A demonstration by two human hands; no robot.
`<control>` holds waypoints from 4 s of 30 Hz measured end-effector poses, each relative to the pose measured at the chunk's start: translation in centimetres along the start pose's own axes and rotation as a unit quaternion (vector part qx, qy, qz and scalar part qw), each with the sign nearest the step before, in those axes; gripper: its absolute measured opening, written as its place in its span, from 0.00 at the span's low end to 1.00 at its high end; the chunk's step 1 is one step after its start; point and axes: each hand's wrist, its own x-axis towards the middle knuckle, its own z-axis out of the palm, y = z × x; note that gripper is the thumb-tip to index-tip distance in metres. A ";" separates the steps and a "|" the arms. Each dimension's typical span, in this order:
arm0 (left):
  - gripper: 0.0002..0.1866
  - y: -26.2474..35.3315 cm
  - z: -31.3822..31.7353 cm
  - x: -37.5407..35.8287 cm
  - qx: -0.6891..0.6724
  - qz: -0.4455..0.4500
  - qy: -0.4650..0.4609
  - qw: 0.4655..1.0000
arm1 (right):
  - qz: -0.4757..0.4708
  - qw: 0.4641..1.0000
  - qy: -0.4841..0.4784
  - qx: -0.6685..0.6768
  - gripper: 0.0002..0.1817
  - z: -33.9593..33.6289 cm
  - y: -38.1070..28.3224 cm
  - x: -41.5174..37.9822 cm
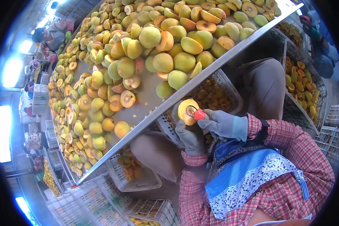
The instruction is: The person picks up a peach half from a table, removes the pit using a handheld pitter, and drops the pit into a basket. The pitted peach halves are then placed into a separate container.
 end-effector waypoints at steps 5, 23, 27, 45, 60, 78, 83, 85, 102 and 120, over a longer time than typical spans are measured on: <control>0.24 -0.8 -1.3 0.3 0.008 -0.040 0.044 0.998 | 0.001 0.999 -0.041 -0.032 0.23 -1.0 0.2 1.2; 0.25 -0.1 -5.0 3.5 0.719 0.180 0.064 0.668 | 0.017 0.960 -0.117 -0.255 0.23 -2.5 1.7 6.3; 0.25 -0.4 -6.1 4.9 0.596 0.105 0.057 0.794 | 0.039 0.964 -0.115 -0.236 0.25 -2.5 1.1 6.4; 0.25 -4.1 -10.0 4.3 0.714 0.196 0.018 0.672 | -0.146 0.973 -0.146 -0.101 0.26 -1.0 4.5 8.3; 0.27 -1.7 -11.8 5.1 0.795 0.061 -0.042 0.602 | 0.038 0.962 -0.268 -0.037 0.22 -0.8 0.5 6.0; 0.25 -7.2 -14.2 4.9 0.695 0.186 0.004 0.694 | 0.093 0.988 -0.122 -0.021 0.24 -0.5 0.5 6.5; 0.25 -7.7 -14.3 5.1 0.687 0.181 0.005 0.704 | 0.065 0.991 -0.059 -0.099 0.24 -0.3 1.3 6.7; 0.25 -7.8 -14.2 5.2 0.683 0.178 0.006 0.708 | -0.057 0.990 -0.095 -0.090 0.24 -0.6 3.9 7.8; 0.21 -6.0 -12.4 5.1 0.695 0.209 -0.037 0.687 | -0.068 0.953 -0.228 -0.187 0.24 -2.6 5.8 9.0; 0.20 -6.5 -12.9 5.7 0.705 0.210 -0.017 0.677 | 0.058 0.977 -0.178 -0.099 0.27 -1.7 1.5 7.0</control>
